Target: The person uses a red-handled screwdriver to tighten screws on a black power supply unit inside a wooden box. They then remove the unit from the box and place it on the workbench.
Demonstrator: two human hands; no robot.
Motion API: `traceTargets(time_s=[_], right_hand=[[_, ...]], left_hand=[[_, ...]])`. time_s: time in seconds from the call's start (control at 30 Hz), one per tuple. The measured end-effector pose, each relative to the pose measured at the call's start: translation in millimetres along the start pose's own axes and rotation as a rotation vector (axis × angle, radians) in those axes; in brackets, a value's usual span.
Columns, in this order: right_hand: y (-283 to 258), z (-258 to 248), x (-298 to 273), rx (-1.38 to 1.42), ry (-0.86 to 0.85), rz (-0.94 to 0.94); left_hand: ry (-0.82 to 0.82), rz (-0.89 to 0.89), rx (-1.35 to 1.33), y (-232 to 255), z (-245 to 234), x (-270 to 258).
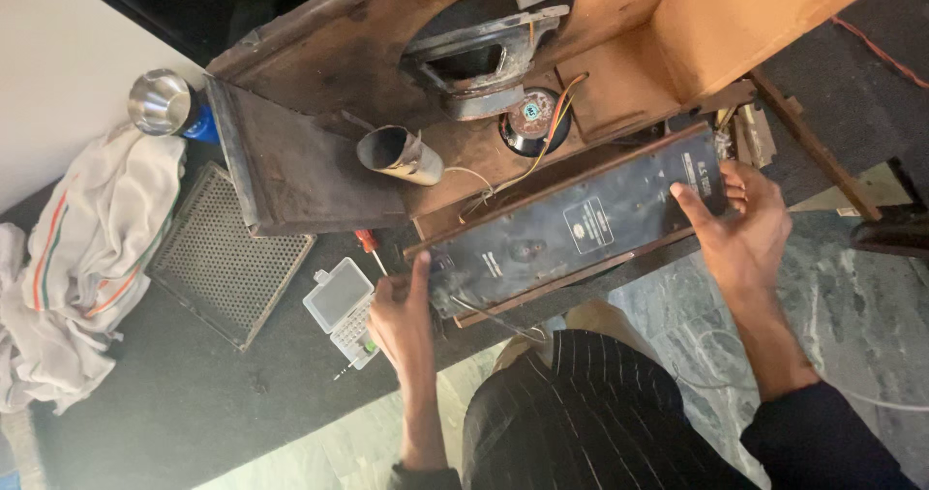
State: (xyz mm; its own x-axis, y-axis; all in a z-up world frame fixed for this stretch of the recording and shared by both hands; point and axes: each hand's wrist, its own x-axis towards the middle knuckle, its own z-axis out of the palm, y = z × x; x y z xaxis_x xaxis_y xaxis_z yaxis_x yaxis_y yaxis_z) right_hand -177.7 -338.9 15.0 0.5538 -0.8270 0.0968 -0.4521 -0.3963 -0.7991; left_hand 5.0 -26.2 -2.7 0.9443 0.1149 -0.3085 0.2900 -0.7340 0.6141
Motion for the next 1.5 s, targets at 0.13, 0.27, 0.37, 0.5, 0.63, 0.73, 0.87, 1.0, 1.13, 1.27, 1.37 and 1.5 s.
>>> traceTargets(time_s=[0.13, 0.27, 0.37, 0.5, 0.63, 0.73, 0.87, 1.0, 1.13, 1.27, 1.37, 1.5], right_hand=[[0, 4, 18, -0.16, -0.006, 0.014], [12, 4, 21, -0.194, -0.054, 0.209], [25, 5, 19, -0.165, -0.003, 0.023], [33, 12, 21, -0.368, 0.026, -0.13], [10, 14, 27, -0.398, -0.023, -0.081], [-14, 13, 8, -0.575, 0.132, -0.338], [-49, 35, -30, -0.433, 0.017, -0.456], [-64, 60, -58, -0.29, -0.213, -0.609], [-58, 67, -69, -0.322, -0.225, -0.652], [-50, 69, -76, -0.355, -0.21, -0.649], [-49, 72, -78, -0.36, -0.197, -0.641], [-52, 71, -81, -0.377, -0.204, -0.62]], left_hand=[[-0.055, 0.002, 0.095, 16, -4, 15], [-0.105, 0.008, 0.099, 21, -12, 19], [-0.132, -0.017, 0.121, 20, -8, 21], [-0.065, 0.017, 0.148, 11, 4, 28], [-0.13, 0.013, 0.049, -3, 3, 32], [-0.198, 0.031, -0.032, -16, 2, 30], [-0.186, 0.072, -0.153, -12, -3, 21], [-0.062, 0.255, -0.16, 8, -10, -12], [0.099, 0.727, 0.221, 24, -13, -30], [0.082, 0.815, 0.269, 26, -14, -34], [0.039, 0.788, 0.259, 20, -14, -36], [0.075, 0.729, 0.088, 8, -13, -44]])
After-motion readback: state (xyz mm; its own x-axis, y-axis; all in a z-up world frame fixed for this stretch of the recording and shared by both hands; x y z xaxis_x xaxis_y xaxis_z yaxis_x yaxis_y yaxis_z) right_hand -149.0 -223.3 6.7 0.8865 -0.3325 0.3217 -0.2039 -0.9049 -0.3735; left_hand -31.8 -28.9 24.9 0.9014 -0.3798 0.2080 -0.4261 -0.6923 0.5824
